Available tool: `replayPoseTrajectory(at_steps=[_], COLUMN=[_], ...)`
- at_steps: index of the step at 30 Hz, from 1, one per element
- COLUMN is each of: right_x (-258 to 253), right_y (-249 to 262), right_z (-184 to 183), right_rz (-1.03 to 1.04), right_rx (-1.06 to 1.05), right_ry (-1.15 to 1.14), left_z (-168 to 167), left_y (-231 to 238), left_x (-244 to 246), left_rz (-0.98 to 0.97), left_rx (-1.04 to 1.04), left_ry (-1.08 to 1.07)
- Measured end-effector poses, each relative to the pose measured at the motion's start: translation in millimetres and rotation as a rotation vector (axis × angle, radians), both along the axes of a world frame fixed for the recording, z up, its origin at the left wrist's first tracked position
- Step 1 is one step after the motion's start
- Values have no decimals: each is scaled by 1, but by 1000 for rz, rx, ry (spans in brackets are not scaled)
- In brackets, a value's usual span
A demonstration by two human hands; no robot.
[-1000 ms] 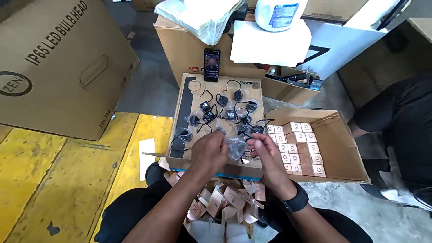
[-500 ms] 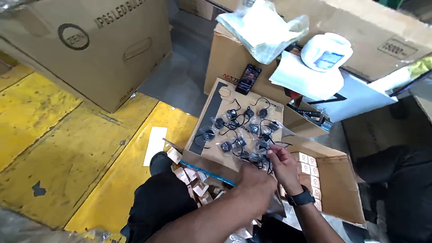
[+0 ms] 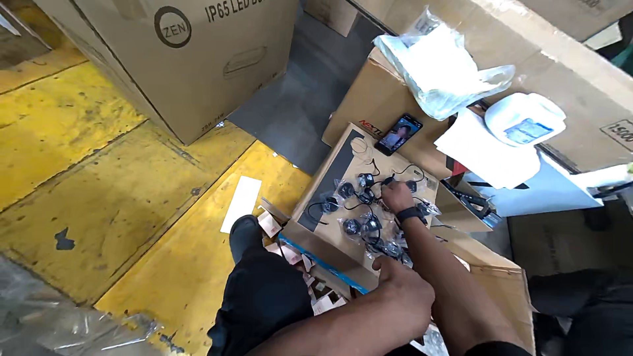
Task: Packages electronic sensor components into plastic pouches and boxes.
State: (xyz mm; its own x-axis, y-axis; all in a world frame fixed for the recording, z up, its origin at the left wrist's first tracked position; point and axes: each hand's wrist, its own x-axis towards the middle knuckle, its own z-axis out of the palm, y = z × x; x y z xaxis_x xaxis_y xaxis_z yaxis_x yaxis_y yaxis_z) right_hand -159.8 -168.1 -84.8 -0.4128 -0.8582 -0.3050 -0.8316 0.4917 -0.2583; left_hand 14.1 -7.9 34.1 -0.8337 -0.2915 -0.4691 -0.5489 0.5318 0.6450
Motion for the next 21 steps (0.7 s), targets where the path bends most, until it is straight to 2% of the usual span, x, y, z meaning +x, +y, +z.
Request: replayPoseTrajectory(at_steps=[6,10,13,16,21], right_x=[-23,-45,-57,-62,-60], right_y=[42,105,161,213,261], right_z=[58,113,141,149,132], right_rz=[1,64,98,77,136], right_rx=[-351,-628,-809,-869,-853], right_ry=[-183,-417,-582,-791,-1305], left_z=[-6,-13,-18,-26,-44], left_y=[0,-7,-18,-27,-26], left_x=[-5,-6,-10,-17,-30], left_rz=[52,177,285,357,390], left_rx=[-41,-67,-88,-98,-103], left_ry=[113,210,180,109,49])
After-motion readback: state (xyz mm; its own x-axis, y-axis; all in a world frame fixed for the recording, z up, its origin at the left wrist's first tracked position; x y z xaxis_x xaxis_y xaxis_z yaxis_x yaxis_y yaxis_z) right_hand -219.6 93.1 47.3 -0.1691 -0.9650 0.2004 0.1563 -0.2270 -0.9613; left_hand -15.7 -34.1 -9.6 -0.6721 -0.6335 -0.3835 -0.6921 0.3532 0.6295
